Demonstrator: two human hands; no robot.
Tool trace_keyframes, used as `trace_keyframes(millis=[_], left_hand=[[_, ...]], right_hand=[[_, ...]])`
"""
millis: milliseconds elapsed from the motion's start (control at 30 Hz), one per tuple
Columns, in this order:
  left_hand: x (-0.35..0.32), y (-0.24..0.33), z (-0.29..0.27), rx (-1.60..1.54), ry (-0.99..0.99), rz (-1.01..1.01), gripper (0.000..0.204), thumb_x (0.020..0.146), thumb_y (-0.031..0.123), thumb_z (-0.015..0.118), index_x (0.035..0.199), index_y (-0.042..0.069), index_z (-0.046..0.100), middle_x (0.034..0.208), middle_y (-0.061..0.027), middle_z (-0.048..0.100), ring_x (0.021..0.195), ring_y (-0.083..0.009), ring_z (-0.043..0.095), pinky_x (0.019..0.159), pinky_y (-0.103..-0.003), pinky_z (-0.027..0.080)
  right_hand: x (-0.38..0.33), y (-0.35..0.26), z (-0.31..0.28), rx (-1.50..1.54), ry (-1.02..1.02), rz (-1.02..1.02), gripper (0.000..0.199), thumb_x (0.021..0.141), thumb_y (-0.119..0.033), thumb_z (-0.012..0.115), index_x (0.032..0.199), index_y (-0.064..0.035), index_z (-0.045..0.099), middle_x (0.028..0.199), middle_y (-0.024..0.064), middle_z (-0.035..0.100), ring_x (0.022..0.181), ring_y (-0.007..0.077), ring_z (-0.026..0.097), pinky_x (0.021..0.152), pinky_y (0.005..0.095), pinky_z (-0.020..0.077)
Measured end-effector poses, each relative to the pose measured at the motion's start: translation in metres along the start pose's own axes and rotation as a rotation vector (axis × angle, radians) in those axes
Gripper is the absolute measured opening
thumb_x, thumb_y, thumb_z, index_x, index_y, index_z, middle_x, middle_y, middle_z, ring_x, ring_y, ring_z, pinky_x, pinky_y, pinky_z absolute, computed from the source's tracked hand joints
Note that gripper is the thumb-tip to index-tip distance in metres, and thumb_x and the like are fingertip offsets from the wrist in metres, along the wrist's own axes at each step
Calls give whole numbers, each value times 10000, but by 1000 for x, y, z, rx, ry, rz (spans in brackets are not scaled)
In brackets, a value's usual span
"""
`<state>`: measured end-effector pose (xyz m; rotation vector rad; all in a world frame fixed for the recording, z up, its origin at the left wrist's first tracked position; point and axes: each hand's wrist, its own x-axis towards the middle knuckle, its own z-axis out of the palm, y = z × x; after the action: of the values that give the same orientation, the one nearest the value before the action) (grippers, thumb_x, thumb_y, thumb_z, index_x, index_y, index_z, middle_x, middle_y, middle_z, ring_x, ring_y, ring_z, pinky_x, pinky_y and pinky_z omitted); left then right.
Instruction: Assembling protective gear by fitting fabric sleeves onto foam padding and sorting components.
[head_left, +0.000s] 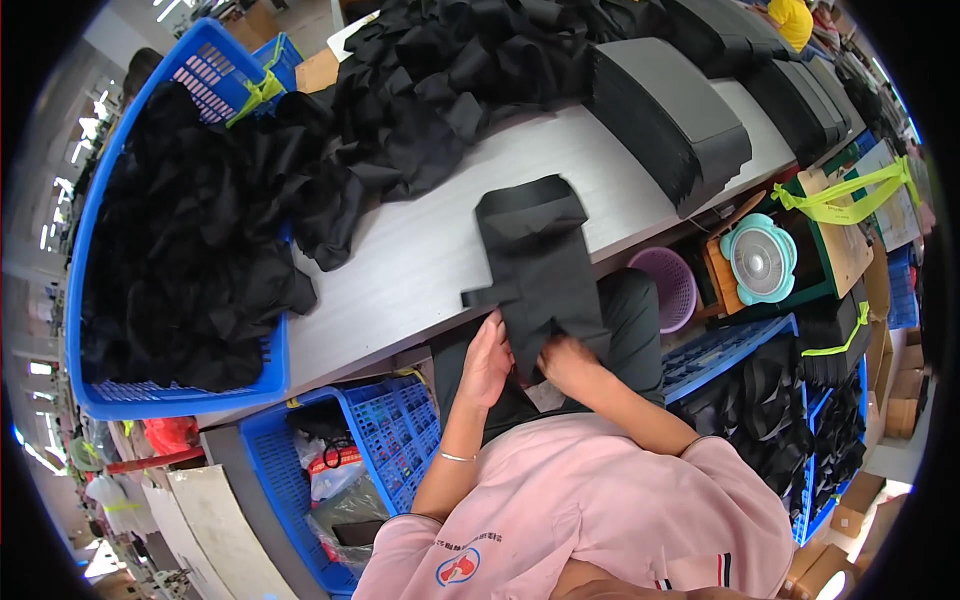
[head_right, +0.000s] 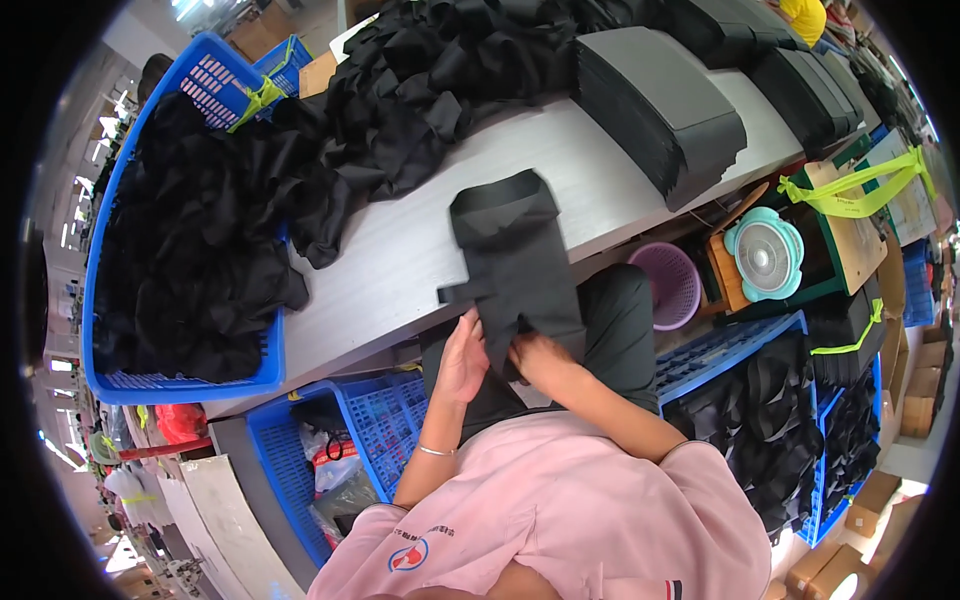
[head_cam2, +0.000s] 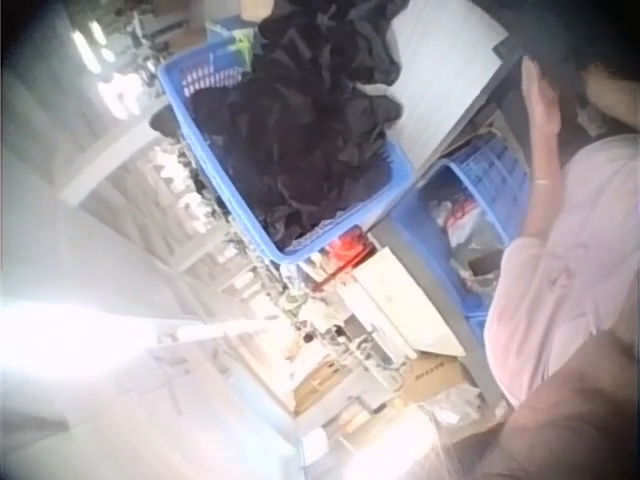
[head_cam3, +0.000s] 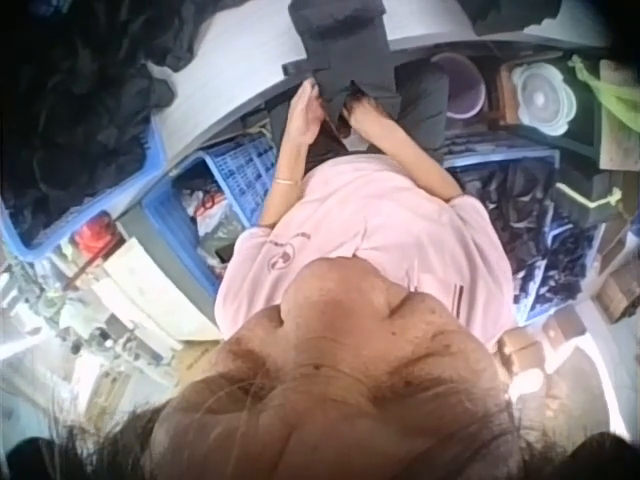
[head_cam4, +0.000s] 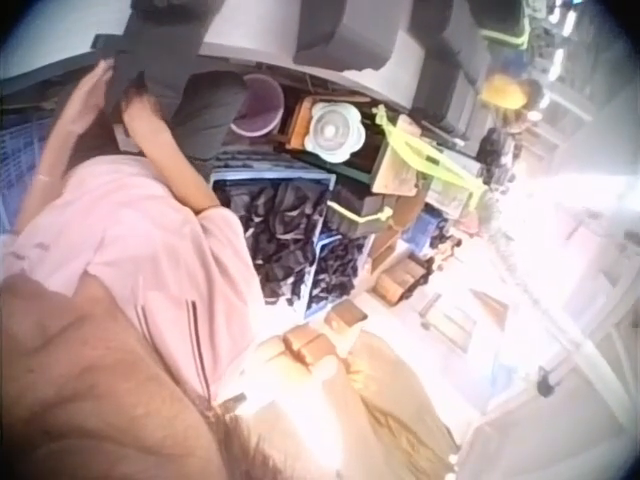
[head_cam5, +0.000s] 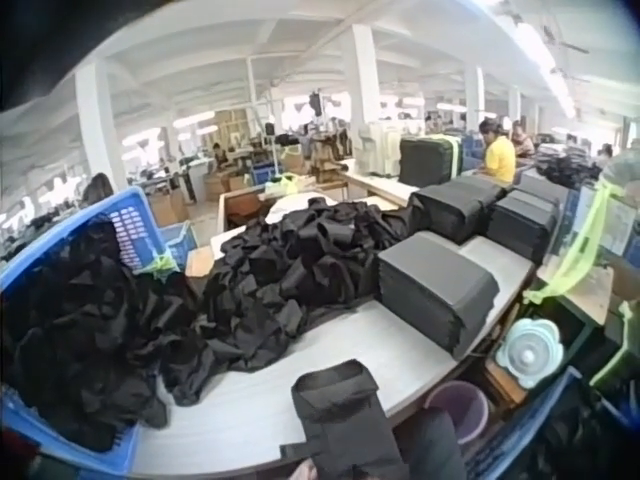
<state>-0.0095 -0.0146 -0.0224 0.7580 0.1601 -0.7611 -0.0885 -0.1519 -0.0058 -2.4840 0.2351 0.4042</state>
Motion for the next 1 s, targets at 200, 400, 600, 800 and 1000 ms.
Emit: trace_keyframes(millis=[200, 400, 600, 800, 1000], left_hand=[[6, 4, -9, 285, -30, -170, 354, 970, 270, 659, 1205, 8, 616, 1152, -67, 675, 1034, -154, 647, 919, -316, 516], [-14, -1, 25, 356, -11, 48, 418, 936, 140, 690, 1310, -2, 569, 1249, -94, 638, 1111, -199, 628, 989, -344, 489], [-19, -26, 21, 126, -248, -166, 555, 1029, 406, 500, 1364, -36, 516, 1309, -157, 611, 1173, -272, 611, 1045, -408, 469], [5, -69, 28, 606, -206, -286, 543, 1016, 368, 557, 1412, 1, 492, 1401, -133, 559, 1282, -213, 532, 1082, -356, 412], [0, -69, 34, 569, -337, -390, 525, 1022, 330, 549, 1407, -21, 481, 1376, -172, 573, 1189, -265, 617, 932, -373, 545]], right_hand=[[-59, -22, -46, 311, 205, -339, 197, 916, -160, 643, 990, 22, 651, 975, 198, 679, 891, 357, 679, 764, 416, 546], [-54, 23, -68, 238, 1076, -22, 316, 937, -237, 677, 1116, 21, 643, 1051, 133, 709, 931, 233, 698, 812, 326, 550], [-69, 41, -51, 2010, 95, -58, 260, 966, -102, 615, 1197, 15, 636, 1173, 72, 686, 1040, 176, 653, 963, 297, 507], [-85, 160, 10, 1791, 745, 295, 409, 890, -215, 719, 1208, 15, 603, 1154, 93, 654, 1045, 192, 631, 895, 347, 531], [-237, 274, 32, 1626, 1383, 530, 378, 884, -240, 727, 1174, -23, 617, 1106, 92, 672, 979, 186, 646, 895, 350, 525]])
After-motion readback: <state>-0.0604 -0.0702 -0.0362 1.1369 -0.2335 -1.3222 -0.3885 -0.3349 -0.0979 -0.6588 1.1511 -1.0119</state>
